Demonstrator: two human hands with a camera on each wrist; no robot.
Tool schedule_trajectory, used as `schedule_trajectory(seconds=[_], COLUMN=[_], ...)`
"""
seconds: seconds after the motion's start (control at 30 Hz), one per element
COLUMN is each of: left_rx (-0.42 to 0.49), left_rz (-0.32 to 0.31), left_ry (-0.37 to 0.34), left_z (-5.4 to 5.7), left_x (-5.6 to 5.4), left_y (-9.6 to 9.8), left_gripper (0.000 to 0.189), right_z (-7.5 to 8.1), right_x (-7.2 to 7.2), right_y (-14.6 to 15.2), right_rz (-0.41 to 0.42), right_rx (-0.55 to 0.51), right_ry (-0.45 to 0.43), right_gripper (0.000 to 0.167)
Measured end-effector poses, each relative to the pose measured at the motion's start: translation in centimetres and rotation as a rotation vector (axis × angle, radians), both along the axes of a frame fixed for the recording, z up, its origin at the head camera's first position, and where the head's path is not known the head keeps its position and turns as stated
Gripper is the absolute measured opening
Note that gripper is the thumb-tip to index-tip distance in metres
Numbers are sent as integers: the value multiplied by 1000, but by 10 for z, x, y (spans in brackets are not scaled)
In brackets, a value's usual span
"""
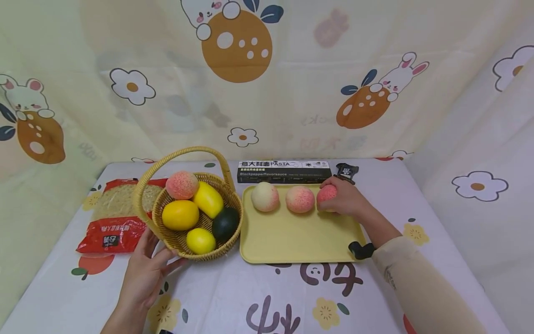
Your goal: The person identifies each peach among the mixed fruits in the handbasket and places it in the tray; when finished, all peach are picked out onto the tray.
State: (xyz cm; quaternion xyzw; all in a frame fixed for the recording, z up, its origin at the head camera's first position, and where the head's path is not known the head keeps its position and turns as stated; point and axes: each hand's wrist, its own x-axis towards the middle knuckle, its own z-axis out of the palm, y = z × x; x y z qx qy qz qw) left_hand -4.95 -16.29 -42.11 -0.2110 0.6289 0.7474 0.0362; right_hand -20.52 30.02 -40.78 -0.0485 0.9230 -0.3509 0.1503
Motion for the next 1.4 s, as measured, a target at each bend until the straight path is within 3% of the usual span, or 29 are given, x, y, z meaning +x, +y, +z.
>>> schedule_trajectory(seconds=[0.43,0.83,1.17,1.4], left_rx=[4,-8,0,-5], left_rz=[-2,1,-2,1], left_ry=[16,13,17,13], left_z=[-2,-2,-1,-2], left_x=[0,0,1,1], left_y=[-1,0,0,0], left_gripper=[105,105,105,106], right_z=[-2,7,18,35], right_x=[2,11,35,62], right_y=[6,6,13,17], right_rz=[1,-38,-43,-144], right_rx=[53,14,-41,-35], right_ry=[33,41,106,189], right_gripper=[79,85,85,70])
